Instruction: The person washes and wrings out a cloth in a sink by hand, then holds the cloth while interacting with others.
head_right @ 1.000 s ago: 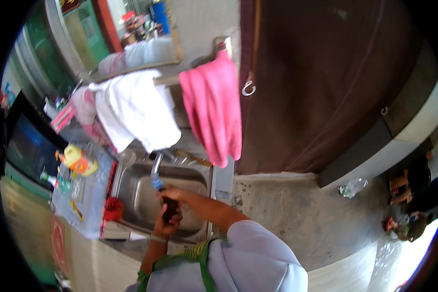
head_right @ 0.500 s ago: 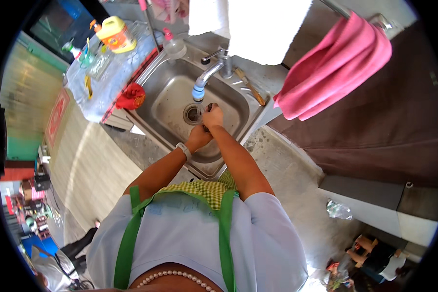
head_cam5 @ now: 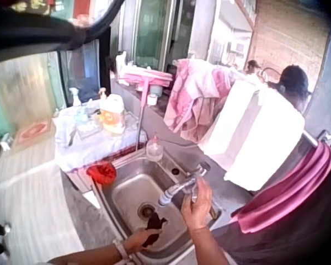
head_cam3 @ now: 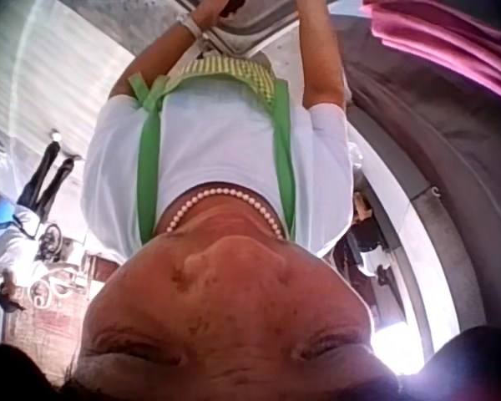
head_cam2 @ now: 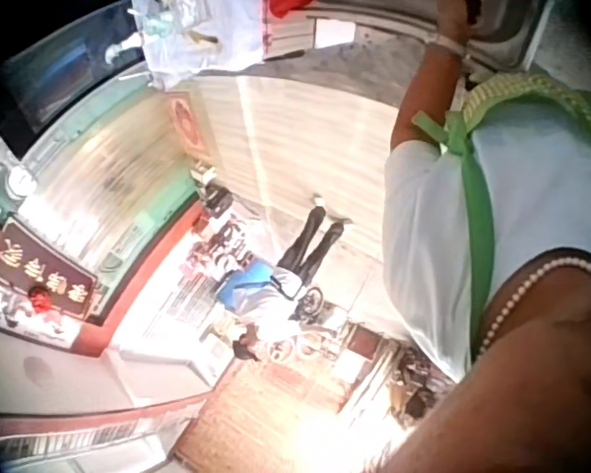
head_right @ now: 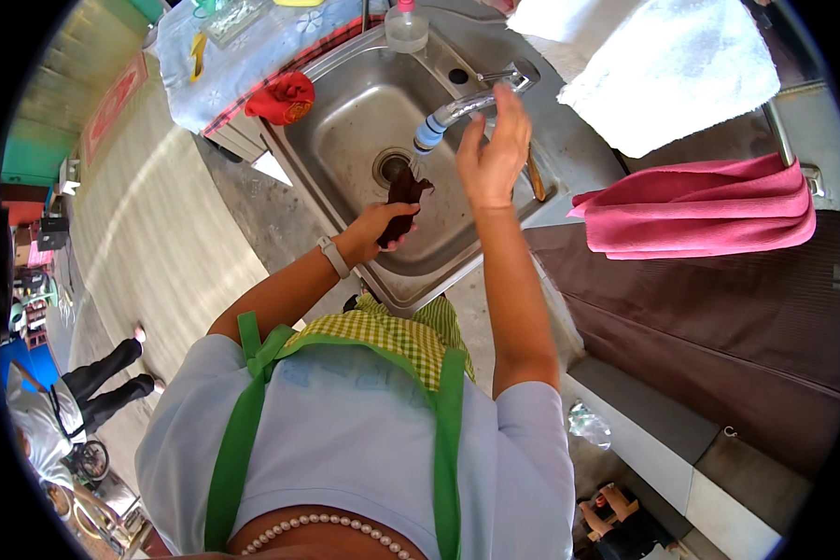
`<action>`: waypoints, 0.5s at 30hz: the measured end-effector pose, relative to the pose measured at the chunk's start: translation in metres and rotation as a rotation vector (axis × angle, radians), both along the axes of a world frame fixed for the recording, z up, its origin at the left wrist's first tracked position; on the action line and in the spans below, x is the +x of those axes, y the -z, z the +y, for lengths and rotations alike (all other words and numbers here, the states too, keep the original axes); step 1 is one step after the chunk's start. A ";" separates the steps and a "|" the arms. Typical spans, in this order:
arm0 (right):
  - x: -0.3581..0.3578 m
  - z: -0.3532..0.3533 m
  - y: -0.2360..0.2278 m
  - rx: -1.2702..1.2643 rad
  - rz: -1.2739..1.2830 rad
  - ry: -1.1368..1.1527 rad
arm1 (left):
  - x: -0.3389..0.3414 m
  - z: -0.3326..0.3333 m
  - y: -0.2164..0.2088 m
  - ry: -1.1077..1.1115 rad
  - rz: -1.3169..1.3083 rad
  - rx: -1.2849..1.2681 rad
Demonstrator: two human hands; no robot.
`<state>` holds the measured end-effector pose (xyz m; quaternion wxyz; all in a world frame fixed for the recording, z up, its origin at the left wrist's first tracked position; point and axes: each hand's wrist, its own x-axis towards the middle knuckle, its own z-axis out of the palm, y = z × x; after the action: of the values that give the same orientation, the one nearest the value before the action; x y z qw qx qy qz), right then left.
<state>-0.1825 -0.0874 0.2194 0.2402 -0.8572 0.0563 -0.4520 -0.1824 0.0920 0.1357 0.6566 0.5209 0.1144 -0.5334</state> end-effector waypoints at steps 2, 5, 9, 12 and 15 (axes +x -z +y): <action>0.020 -0.003 -0.017 -0.153 0.020 -0.009 | 0.000 0.000 -0.002 -0.038 0.104 -0.055; 0.035 0.003 -0.010 -0.351 0.151 -0.041 | -0.004 0.004 -0.002 -0.106 0.308 -0.151; 0.025 0.008 0.012 -0.464 0.408 -0.025 | 0.004 0.003 0.010 -0.152 0.478 -0.343; 0.016 0.021 0.006 -0.472 0.355 -0.120 | 0.003 0.012 0.001 -0.245 0.456 -0.354; -0.001 0.035 0.015 -0.184 0.186 -0.147 | 0.005 0.017 -0.002 -0.286 0.469 -0.430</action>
<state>-0.1834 -0.0521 0.2044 0.1871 -0.9156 -0.0263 -0.3549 -0.1778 0.1091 0.1374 0.7752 0.2124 0.2192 -0.5530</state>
